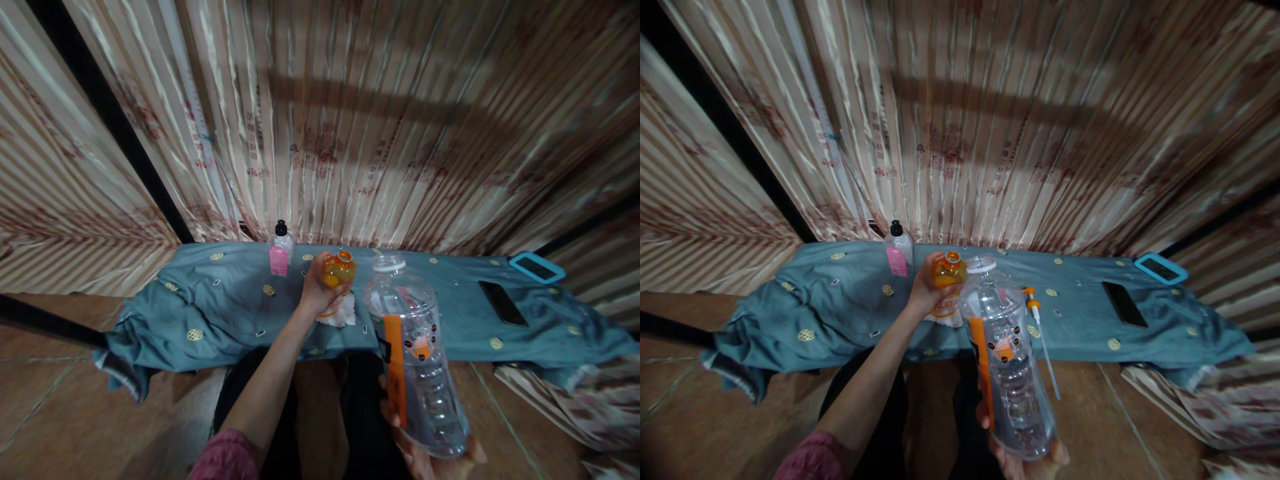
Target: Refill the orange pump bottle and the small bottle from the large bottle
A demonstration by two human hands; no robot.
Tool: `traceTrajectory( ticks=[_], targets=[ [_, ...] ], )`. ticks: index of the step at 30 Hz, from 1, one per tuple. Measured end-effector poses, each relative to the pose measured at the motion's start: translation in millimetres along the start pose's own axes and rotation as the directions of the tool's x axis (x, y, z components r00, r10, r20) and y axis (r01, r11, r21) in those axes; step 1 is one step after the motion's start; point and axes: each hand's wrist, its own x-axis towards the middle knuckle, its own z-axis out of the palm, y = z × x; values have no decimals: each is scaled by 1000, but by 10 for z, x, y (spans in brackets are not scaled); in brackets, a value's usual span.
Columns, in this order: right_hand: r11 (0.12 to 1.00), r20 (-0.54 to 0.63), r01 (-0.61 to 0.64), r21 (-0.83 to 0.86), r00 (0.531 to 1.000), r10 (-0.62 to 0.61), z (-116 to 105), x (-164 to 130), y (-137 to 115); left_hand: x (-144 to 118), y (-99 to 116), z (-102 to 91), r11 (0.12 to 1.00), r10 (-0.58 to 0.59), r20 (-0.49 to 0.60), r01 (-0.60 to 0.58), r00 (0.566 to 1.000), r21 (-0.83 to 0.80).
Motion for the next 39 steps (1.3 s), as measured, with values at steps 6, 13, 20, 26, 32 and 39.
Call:
traceTrajectory(
  ticks=[6,13,20,26,32,39],
  targets=[
    [999,37,-44,31,998,43,6,-62,-19,13,-11,7,997,56,-10,-56,998,46],
    [999,32,-27,41,999,26,38,-69,-7,6,-37,25,997,61,-3,-60,998,47],
    [995,10,-68,75,998,68,187,-12,76,-7,75,-224,991,135,-46,-134,990,23],
    [987,58,-101,121,994,95,232,62,165,-347,529,-368,969,96,-49,-105,994,-226],
    [981,193,-149,125,974,123,348,166,311,-850,894,-89,741,11,338,219,941,-634],
    [985,244,-140,100,963,112,397,217,557,-1041,1145,-16,709,-29,399,301,916,-638]
  ],
)
